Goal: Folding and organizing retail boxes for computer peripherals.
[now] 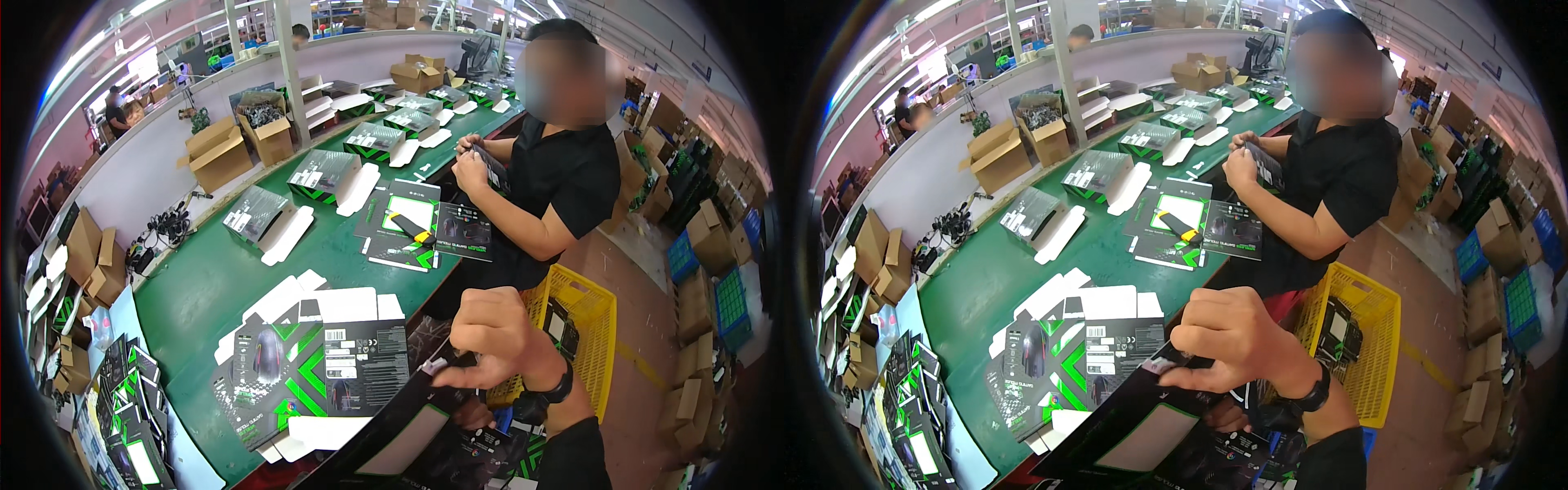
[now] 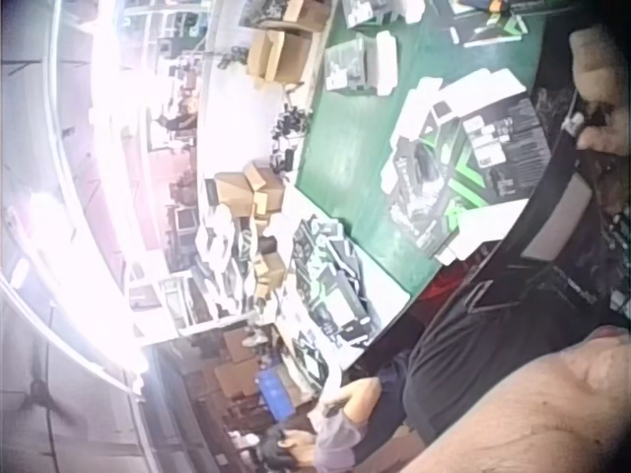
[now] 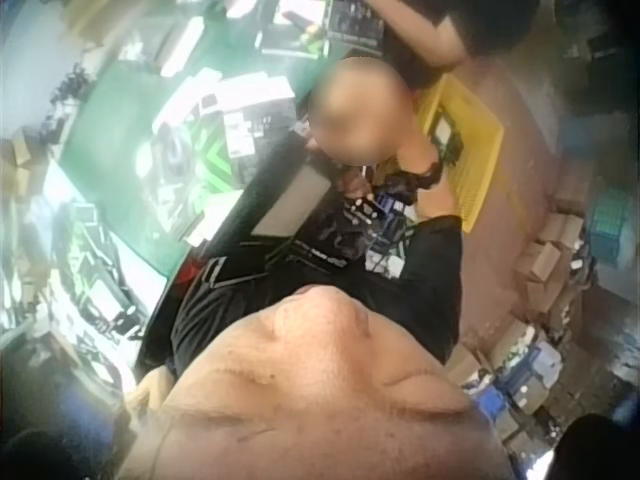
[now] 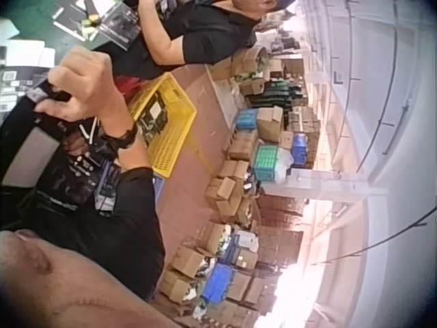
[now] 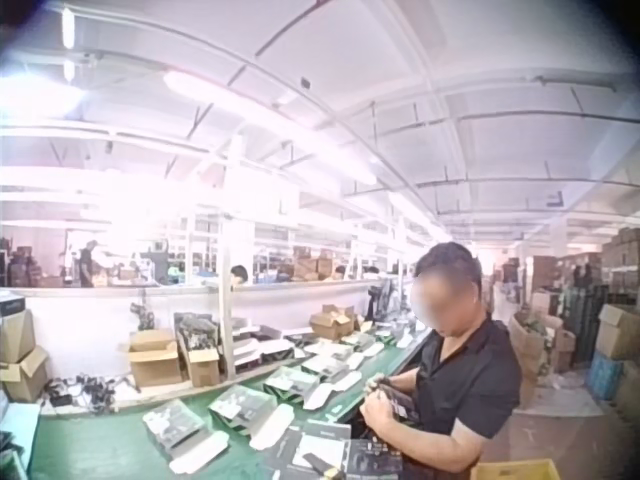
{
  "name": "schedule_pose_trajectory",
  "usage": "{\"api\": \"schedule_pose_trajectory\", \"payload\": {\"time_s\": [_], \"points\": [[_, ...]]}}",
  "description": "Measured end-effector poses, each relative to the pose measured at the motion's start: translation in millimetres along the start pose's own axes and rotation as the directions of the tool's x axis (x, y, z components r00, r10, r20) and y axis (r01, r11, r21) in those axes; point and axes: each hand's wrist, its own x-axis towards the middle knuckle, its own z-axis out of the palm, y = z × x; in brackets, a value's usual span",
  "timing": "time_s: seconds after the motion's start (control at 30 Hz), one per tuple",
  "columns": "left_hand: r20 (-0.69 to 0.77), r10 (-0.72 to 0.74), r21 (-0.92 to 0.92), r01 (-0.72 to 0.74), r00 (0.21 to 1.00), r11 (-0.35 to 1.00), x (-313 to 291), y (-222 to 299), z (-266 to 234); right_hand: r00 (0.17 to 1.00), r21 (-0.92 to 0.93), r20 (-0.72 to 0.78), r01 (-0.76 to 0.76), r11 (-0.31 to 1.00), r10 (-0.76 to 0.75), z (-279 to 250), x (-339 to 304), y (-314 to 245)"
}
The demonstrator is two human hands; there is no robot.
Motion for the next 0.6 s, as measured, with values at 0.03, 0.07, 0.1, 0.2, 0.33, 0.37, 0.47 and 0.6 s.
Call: {"api": "schedule_pose_trajectory", "payload": {"time_s": [0.03,0.07,0.1,0.2,0.33,0.37,0.47,0.6], "points": [[0.007,0.002,-0.004,-0.001,1.0,1.0,0,0,0,0.999,0.027,0.032,0.012,1.0,-0.012,-3,2,-1],[0.009,0.002,-0.01,-0.002,1.0,1.0,0,-2,0,0.998,0.055,0.063,0.024,0.998,-0.027,-5,4,-3],[0.011,0.004,-0.014,-0.004,1.0,1.0,0,-3,0,0.998,0.057,0.064,0.019,0.998,-0.023,-7,6,-4],[0.02,0.003,-0.041,-0.003,1.0,0.999,0,-6,-2,0.991,-0.001,0.116,0.068,0.998,-0.068,-8,9,-7],[0.039,0.014,-0.057,-0.012,0.999,0.998,-2,-8,-5,0.985,-0.31,0.11,0.158,0.937,-0.129,2,6,-13],[0.042,0.016,-0.064,-0.013,0.999,0.998,-3,-10,-6,0.984,-0.464,0.112,0.177,0.868,-0.141,7,3,-17],[0.061,0.014,-0.084,-0.009,0.998,0.996,-3,-14,-5,0.994,-0.633,0.081,0.109,0.766,-0.075,26,-4,-25],[0.081,0.019,-0.103,-0.01,0.997,0.995,-1,-17,-7,0.99,-0.644,0.097,0.139,0.752,-0.1,32,-6,-26]]}}
